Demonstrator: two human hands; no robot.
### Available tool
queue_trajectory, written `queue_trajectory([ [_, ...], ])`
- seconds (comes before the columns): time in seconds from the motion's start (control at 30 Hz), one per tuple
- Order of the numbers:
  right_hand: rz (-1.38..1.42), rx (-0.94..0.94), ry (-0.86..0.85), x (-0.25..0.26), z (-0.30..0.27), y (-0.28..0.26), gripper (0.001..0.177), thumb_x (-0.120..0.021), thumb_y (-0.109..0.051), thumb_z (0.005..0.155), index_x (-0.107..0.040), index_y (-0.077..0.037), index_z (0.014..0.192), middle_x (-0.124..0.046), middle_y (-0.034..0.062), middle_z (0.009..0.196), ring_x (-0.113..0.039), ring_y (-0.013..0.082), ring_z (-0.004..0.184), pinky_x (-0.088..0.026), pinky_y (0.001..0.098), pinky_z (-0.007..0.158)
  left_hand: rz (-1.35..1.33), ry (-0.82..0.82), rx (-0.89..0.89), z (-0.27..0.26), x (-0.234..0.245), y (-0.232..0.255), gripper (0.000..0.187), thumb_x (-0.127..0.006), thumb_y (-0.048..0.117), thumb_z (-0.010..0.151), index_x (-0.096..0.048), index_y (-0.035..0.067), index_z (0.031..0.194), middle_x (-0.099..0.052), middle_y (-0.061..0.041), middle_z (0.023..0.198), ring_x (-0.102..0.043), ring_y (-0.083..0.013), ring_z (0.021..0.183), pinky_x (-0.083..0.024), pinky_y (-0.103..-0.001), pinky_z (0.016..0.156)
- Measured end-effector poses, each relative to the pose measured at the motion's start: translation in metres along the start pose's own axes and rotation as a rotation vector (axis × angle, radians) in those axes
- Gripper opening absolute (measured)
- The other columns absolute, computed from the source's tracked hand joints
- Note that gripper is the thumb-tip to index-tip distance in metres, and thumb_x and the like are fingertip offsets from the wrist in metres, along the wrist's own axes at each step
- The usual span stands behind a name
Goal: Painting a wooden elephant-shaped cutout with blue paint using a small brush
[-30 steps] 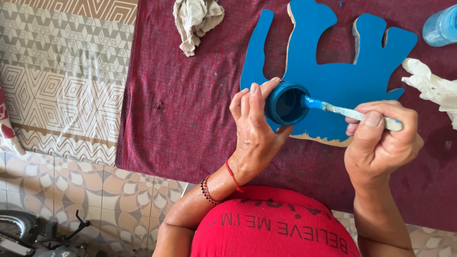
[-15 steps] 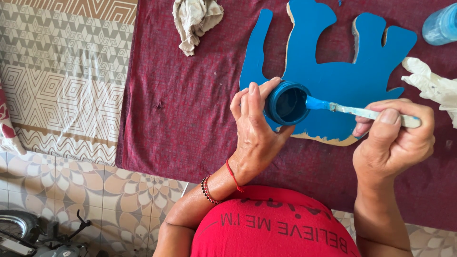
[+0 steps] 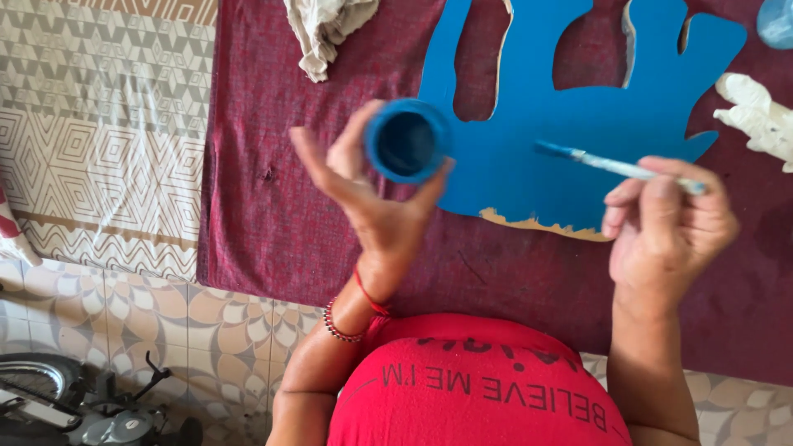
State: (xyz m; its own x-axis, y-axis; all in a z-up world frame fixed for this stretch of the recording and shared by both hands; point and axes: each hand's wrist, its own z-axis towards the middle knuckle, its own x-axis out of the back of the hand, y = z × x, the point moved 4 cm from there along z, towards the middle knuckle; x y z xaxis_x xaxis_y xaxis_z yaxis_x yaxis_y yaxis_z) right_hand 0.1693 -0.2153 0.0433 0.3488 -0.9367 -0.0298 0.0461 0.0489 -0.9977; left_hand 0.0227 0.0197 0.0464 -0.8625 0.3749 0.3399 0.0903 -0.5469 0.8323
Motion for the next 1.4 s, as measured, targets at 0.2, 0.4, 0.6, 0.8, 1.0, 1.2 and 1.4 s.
queue_trajectory([
  [0.2,-0.177,0.104,-0.066,-0.001,-0.024,0.027,0.005,-0.052,0.001,0.111,-0.051,-0.004,0.110,-0.057,0.0091,0.088,-0.051,0.0114,0.061,-0.043,0.0235,0.052,0.096,0.084,0.147,0.011,0.020,-0.047,0.140,-0.098,-0.009,0.077,0.007,0.019,0.165,-0.058,-0.017,0.148,-0.063,-0.0327,0.139,-0.047,-0.048,0.131],
  [0.4,-0.185,0.175,-0.176,-0.026,-0.042,0.029,0.008,-0.036,-0.004,0.109,-0.040,-0.005,0.116,-0.062,0.0114,0.088,-0.047,0.0120,0.067,-0.042,0.0222,0.061,0.089,0.064,0.158,0.011,0.021,-0.056,0.140,-0.096,-0.013,0.077,0.010,0.018,0.164,-0.051,-0.019,0.157,-0.057,-0.0351,0.146,-0.041,-0.047,0.136],
  [0.6,-0.242,0.069,-0.134,-0.027,-0.051,0.031,0.009,-0.040,-0.001,0.106,-0.047,-0.005,0.110,-0.063,0.0108,0.089,-0.054,0.0113,0.060,-0.043,0.0212,0.056,0.316,-0.069,-0.037,-0.022,-0.003,-0.009,0.063,-0.088,0.029,0.082,-0.052,0.005,0.127,-0.051,-0.015,0.134,-0.049,-0.0381,0.129,-0.035,-0.052,0.121],
  [0.8,-0.327,0.324,-0.144,-0.027,-0.045,0.038,0.019,-0.046,-0.004,0.108,-0.055,0.007,0.095,-0.065,0.0168,0.068,-0.061,0.0152,0.051,-0.045,0.0215,0.039,-0.040,-0.237,-0.573,-0.024,-0.038,0.009,0.033,-0.059,0.006,0.107,-0.050,0.007,0.139,-0.054,-0.022,0.148,-0.059,-0.0484,0.133,-0.055,-0.059,0.106],
  [1.0,-0.422,0.444,-0.057,-0.005,-0.048,0.038,0.020,-0.049,-0.003,0.106,-0.056,0.010,0.092,-0.065,0.0185,0.067,-0.055,0.0143,0.047,-0.041,0.0183,0.038,-0.093,-0.149,-0.515,-0.019,-0.031,-0.003,0.051,-0.062,-0.006,0.101,-0.040,-0.002,0.147,-0.058,-0.026,0.141,-0.064,-0.0518,0.122,-0.058,-0.059,0.098],
  [1.2,-0.312,0.443,0.009,-0.025,-0.054,0.021,0.016,-0.047,0.001,0.105,-0.051,0.012,0.095,-0.064,0.0225,0.067,-0.052,0.0149,0.045,-0.042,0.0206,0.038,-0.104,-0.094,-0.512,-0.019,-0.023,-0.005,0.052,-0.060,-0.012,0.100,-0.038,-0.004,0.146,-0.060,-0.028,0.136,-0.064,-0.0520,0.120,-0.058,-0.060,0.096],
  [1.4,-0.313,0.397,-0.129,-0.045,-0.054,0.024,0.019,-0.045,-0.004,0.107,-0.054,0.009,0.096,-0.067,0.0191,0.070,-0.056,0.0135,0.046,-0.047,0.0219,0.041,-0.112,-0.093,-0.526,-0.020,-0.022,-0.006,0.051,-0.059,-0.010,0.101,-0.038,-0.004,0.147,-0.060,-0.029,0.136,-0.063,-0.0517,0.121,-0.057,-0.060,0.096],
])
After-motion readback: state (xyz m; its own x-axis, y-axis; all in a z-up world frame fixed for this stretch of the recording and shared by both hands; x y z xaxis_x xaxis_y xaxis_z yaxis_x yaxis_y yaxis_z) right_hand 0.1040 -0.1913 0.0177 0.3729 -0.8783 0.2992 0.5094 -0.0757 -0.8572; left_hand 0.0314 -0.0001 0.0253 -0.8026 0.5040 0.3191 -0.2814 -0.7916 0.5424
